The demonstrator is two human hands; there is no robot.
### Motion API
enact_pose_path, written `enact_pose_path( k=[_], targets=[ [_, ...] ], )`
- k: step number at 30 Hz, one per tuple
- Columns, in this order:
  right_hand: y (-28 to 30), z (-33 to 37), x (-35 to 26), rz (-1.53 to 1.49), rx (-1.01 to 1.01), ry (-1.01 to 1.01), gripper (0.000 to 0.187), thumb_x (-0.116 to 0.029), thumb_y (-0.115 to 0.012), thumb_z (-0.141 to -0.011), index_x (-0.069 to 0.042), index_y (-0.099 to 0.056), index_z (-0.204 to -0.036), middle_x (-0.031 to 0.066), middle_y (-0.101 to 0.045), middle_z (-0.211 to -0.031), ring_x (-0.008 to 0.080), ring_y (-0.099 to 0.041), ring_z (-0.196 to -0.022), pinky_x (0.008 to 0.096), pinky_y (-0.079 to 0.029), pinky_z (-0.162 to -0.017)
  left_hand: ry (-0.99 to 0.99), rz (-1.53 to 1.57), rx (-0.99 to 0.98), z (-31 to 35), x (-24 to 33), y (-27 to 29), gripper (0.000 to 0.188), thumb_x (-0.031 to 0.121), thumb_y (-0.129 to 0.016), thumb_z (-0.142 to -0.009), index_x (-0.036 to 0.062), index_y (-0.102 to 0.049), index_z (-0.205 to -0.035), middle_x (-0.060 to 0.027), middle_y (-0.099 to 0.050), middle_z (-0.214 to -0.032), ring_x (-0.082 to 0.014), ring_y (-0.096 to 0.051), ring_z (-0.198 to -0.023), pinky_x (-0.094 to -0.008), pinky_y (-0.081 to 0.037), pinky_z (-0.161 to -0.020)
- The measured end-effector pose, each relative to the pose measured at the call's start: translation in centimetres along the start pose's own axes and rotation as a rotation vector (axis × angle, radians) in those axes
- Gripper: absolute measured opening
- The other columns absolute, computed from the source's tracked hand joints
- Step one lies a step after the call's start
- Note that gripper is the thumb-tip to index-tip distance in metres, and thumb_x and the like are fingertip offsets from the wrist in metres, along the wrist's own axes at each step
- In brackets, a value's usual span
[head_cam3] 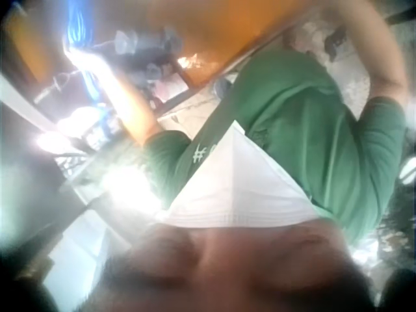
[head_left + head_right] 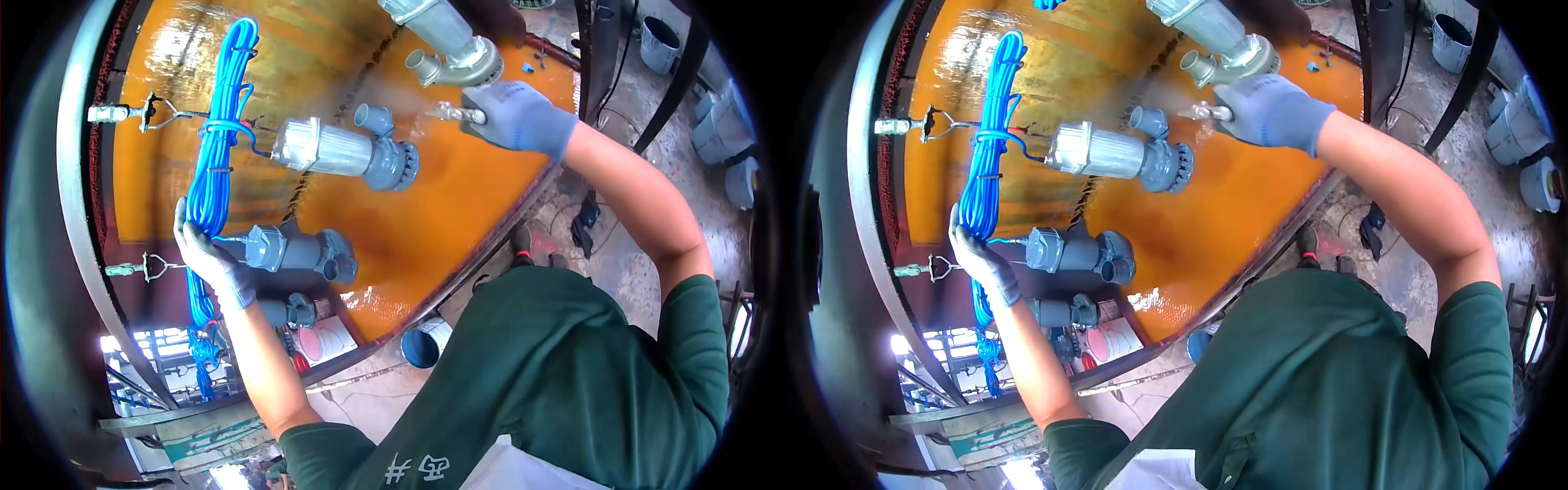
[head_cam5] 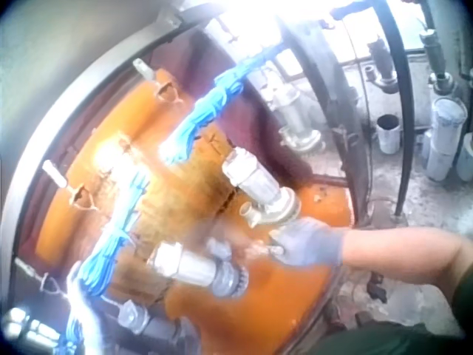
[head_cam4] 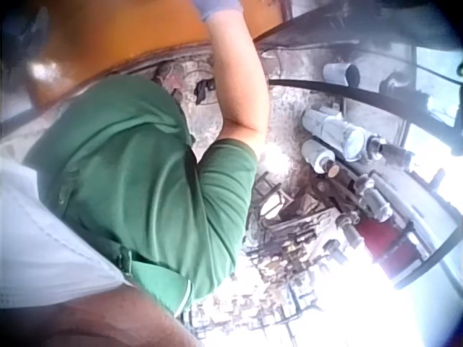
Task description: The person spray paints suspended electric pumps using a spray gun, turning and holding each pump by hand to coat all sides.
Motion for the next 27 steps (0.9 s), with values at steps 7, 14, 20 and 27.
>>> enact_pose_path(
  k=[7,14,20,27],
  targets=[
    [-3.3,8.9,1.5,-0.485,0.035,-0.386,0.032,-0.034,-0.074,-0.092,-0.006,-0.068,-0.107,0.0166,-0.072,-0.086,0.0384,-0.070,-0.082,0.0454,-0.055,-0.075,0.023,-0.069,-0.051,-0.3,0.0,-0.2,0.047,0.026,-0.051,-0.111,-0.0048,-0.051,-0.147,-0.0198,-0.058,-0.143,-0.0254,-0.057,-0.130,-0.0399,-0.042,-0.113],
    [-3.5,14.5,-2.4,-0.607,-0.343,-0.186,0.030,-0.027,-0.077,-0.094,-0.003,-0.068,-0.110,0.0083,-0.071,-0.081,0.0204,-0.072,-0.080,0.0354,-0.056,-0.077,0.050,-0.036,-0.084,-0.2,0.7,-0.2,0.046,0.026,-0.054,-0.110,-0.0041,-0.052,-0.145,-0.0190,-0.061,-0.139,-0.0241,-0.059,-0.125,-0.0381,-0.044,-0.111],
    [-0.8,13.2,-1.2,-0.981,0.246,-0.403,0.027,-0.021,-0.076,-0.095,-0.002,-0.068,-0.111,0.0037,-0.069,-0.079,0.0097,-0.064,-0.068,0.0320,-0.053,-0.065,0.031,-0.046,-0.088,-0.2,0.9,-1.0,0.047,0.030,-0.057,-0.110,-0.0027,-0.055,-0.143,-0.0152,-0.063,-0.134,-0.0198,-0.062,-0.120,-0.0347,-0.046,-0.108],
    [1.7,13.2,-5.2,-0.861,0.146,-0.221,0.019,-0.020,-0.073,-0.096,-0.003,-0.069,-0.104,0.0089,-0.069,-0.079,0.0155,-0.065,-0.067,0.0319,-0.053,-0.066,0.011,-0.082,-0.100,-0.6,1.3,-0.8,0.048,0.031,-0.061,-0.107,-0.0027,-0.057,-0.142,-0.0159,-0.064,-0.134,-0.0213,-0.062,-0.121,-0.0350,-0.046,-0.108]
  ],
)
Point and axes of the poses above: each hand's wrist, its own z-axis away from the middle knuckle, its own y-axis out of the back of the hand, x = y × z, the point moved 4 cm from there along -z, towards the middle knuckle
